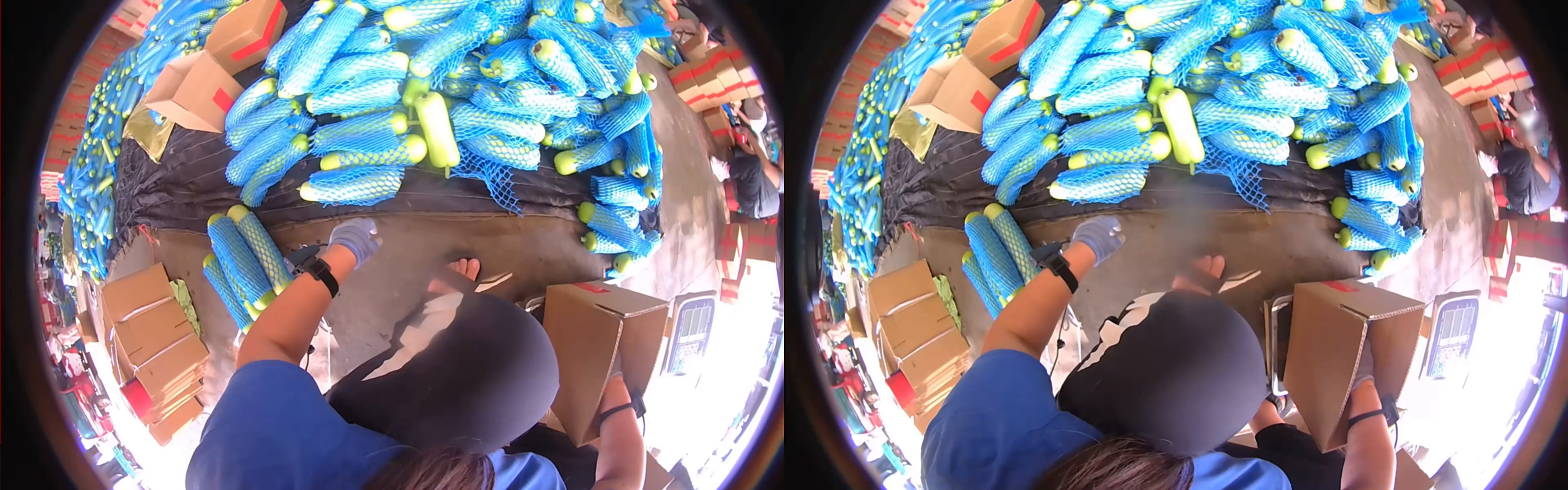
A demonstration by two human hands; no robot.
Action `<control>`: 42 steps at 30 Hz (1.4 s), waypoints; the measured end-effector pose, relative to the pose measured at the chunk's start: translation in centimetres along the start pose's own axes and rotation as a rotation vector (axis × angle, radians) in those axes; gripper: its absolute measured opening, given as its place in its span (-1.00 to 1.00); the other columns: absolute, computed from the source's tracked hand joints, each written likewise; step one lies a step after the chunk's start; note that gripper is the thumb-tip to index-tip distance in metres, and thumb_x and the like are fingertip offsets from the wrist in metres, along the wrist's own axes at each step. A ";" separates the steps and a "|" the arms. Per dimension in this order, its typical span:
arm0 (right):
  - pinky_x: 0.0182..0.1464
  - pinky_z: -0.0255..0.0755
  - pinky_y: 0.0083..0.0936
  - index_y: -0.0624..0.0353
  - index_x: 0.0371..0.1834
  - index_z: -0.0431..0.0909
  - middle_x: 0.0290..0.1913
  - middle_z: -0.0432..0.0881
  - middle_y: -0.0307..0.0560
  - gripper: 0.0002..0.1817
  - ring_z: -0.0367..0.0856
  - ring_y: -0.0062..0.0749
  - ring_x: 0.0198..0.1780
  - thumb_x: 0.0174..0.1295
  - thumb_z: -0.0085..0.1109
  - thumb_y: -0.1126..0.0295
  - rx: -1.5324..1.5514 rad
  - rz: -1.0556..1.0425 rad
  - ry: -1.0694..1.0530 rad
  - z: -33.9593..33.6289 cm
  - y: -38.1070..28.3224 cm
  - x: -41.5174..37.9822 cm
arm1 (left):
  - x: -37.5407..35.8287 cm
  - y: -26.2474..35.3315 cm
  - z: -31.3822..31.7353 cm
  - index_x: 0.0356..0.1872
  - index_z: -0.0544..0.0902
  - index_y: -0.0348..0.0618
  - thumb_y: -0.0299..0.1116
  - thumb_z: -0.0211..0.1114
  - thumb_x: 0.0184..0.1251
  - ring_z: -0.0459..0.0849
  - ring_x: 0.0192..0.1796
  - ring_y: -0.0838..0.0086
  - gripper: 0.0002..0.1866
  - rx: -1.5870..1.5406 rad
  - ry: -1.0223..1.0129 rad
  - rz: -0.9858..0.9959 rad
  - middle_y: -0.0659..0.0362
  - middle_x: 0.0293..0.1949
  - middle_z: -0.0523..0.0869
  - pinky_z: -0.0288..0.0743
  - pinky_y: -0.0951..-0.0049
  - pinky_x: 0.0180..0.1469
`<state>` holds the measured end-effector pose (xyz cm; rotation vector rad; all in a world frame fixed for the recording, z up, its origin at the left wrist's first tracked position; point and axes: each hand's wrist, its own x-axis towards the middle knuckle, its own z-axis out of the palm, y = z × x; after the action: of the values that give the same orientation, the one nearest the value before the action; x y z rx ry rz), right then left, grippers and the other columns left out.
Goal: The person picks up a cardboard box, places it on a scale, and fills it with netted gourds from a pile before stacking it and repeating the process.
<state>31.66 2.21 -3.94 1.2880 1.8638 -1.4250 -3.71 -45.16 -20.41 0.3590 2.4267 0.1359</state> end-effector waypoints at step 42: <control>0.00 0.59 -0.24 0.36 0.16 0.43 -0.01 0.66 0.10 -0.36 0.68 -0.24 -0.06 0.12 0.48 0.22 0.919 0.027 0.048 31.0 -14.3 22.1 | 14.5 -4.2 -5.0 0.35 0.36 -0.08 0.01 0.55 0.02 0.44 0.29 -0.11 -0.13 0.100 0.581 0.085 -0.16 0.27 0.43 0.36 0.04 0.34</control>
<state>3.74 -17.87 -25.74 1.7150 1.1907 -2.3743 -18.52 -44.99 -26.27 0.5256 2.9998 0.1756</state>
